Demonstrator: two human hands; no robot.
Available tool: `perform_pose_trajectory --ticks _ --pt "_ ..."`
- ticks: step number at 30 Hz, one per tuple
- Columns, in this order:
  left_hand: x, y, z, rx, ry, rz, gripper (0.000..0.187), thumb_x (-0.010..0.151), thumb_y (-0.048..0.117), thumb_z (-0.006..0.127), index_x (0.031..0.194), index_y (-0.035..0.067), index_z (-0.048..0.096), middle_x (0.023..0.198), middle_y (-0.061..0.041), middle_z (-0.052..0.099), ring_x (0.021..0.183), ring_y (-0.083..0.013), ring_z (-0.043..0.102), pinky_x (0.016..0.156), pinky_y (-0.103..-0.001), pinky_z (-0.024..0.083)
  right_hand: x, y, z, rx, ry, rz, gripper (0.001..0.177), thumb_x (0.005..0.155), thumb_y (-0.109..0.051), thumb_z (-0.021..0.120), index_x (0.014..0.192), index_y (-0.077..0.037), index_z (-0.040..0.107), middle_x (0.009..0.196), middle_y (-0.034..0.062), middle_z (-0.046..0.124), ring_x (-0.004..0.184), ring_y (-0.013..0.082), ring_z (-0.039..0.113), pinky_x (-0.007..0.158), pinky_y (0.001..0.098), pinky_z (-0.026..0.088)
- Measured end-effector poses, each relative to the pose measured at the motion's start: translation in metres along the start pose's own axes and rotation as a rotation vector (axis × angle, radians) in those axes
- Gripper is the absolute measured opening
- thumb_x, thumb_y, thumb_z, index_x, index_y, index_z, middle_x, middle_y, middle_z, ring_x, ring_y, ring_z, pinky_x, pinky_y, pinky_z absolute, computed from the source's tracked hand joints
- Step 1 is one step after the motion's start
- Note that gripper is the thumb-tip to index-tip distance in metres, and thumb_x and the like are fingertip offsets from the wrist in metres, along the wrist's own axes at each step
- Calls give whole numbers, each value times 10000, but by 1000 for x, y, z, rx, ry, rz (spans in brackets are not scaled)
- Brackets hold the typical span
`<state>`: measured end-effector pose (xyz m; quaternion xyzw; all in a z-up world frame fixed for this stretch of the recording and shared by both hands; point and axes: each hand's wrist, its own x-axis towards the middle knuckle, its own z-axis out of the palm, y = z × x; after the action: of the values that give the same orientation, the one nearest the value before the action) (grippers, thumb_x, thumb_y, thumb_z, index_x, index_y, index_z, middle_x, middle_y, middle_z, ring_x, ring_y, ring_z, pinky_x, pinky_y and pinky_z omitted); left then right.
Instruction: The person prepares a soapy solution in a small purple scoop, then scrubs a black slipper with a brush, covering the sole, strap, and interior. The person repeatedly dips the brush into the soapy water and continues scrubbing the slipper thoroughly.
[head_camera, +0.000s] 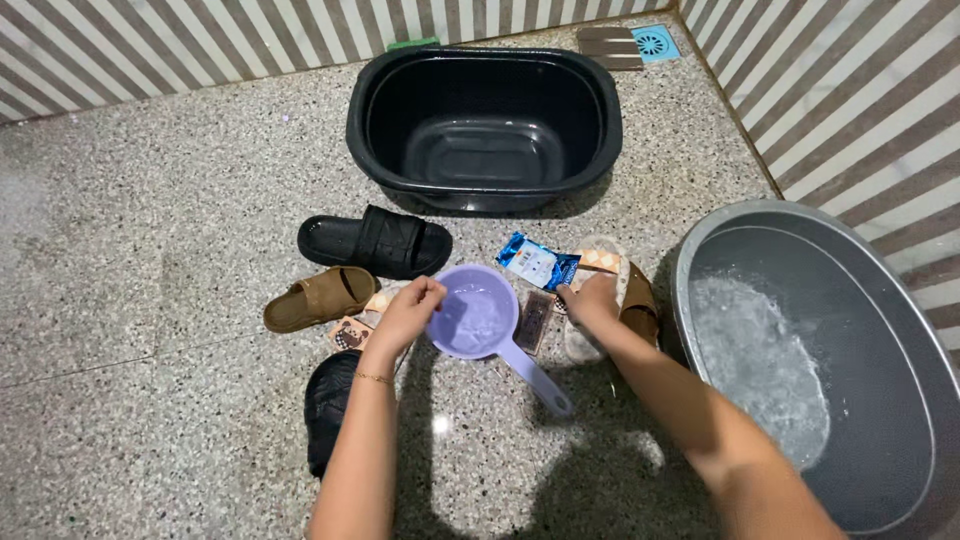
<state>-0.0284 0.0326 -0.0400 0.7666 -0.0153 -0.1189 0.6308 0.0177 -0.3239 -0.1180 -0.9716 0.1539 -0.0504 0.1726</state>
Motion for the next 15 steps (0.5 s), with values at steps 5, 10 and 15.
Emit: perform_pose_trajectory --ticks 5,10,15 --pt "-2 -20 19 -93 78 38 222 978 276 640 1000 55 658 789 23 612 683 -68 546 602 -233 455 14 -12 36 153 -134 162 368 856 -399 804 952 -46 758 952 192 731 907 396 685 794 534 525" --pt "-16 0 24 53 144 158 234 1011 239 657 1033 6 674 816 -2 584 752 -86 528 678 -234 466 25 -41 -20 424 10 -263 282 878 -246 758 1058 -36 704 898 195 724 763 364 686 718 449 533" --pt "-24 42 32 151 243 284 377 911 254 733 1192 13 659 1011 -66 692 891 -145 642 786 -284 528 12 -95 -165 409 -270 -624 247 902 -225 725 1055 -34 687 830 177 713 702 292 684 683 399 526"
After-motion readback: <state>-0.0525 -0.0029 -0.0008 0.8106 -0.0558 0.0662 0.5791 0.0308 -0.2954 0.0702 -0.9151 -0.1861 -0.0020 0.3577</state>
